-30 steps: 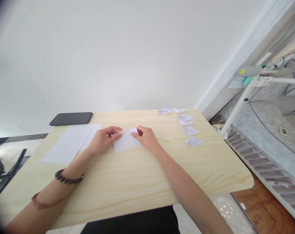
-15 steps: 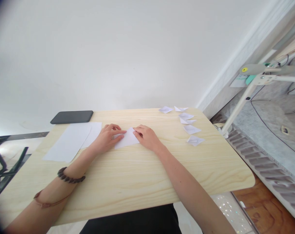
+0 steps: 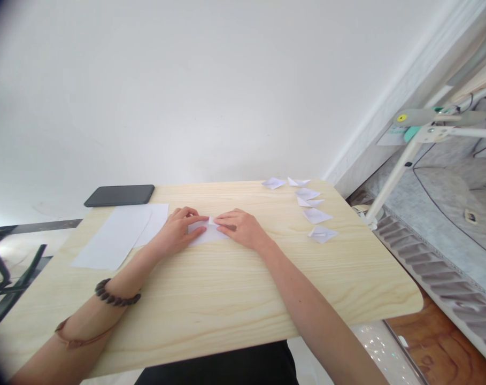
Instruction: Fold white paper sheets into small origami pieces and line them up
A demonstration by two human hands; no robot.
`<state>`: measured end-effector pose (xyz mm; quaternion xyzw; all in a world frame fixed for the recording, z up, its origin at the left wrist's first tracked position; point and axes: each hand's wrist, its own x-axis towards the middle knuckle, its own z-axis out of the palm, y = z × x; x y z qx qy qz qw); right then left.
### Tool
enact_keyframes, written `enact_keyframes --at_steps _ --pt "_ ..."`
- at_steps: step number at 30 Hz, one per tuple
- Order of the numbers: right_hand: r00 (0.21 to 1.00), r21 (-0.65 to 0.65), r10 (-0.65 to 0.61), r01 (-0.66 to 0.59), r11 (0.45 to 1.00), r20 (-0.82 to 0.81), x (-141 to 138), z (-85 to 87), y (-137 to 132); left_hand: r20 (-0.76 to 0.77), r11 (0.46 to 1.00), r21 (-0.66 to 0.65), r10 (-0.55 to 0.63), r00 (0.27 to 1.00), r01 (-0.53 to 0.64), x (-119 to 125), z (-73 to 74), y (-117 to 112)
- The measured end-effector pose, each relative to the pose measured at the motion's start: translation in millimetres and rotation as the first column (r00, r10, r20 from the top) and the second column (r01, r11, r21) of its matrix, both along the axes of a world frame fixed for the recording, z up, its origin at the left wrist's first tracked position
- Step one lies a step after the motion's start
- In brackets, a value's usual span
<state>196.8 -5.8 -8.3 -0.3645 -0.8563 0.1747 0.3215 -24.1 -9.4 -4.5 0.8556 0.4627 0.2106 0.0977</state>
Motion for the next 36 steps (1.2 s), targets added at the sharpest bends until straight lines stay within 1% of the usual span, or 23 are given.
enact_keyframes --at_steps 2,7,17,28,36 --pt "0.999 0.016 0.024 -0.025 1.000 0.030 -0.4 2.2 -1.2 -0.006 1.000 0.001 0.004 1.000 -0.004 0.0 -0.4 0.3" --pt "0.997 0.022 0.039 -0.040 0.999 0.072 -0.1 5.0 -2.3 -0.014 1.000 -0.001 0.014 1.000 -0.014 0.4 -0.2 0.1" --pt "0.995 0.008 0.053 -0.053 0.999 0.083 1.8 5.1 0.3 -0.022 1.000 0.004 -0.012 1.000 0.012 -0.8 0.9 -0.6" --pt "0.992 0.028 0.062 -0.066 0.997 0.112 2.7 5.5 0.1 -0.102 0.999 0.043 -0.018 0.995 0.022 0.8 5.4 -2.8" --pt "0.988 0.053 0.058 -0.066 0.996 0.144 0.2 7.0 -2.0 -0.123 0.998 0.058 -0.011 0.992 0.018 1.0 7.1 -4.1"
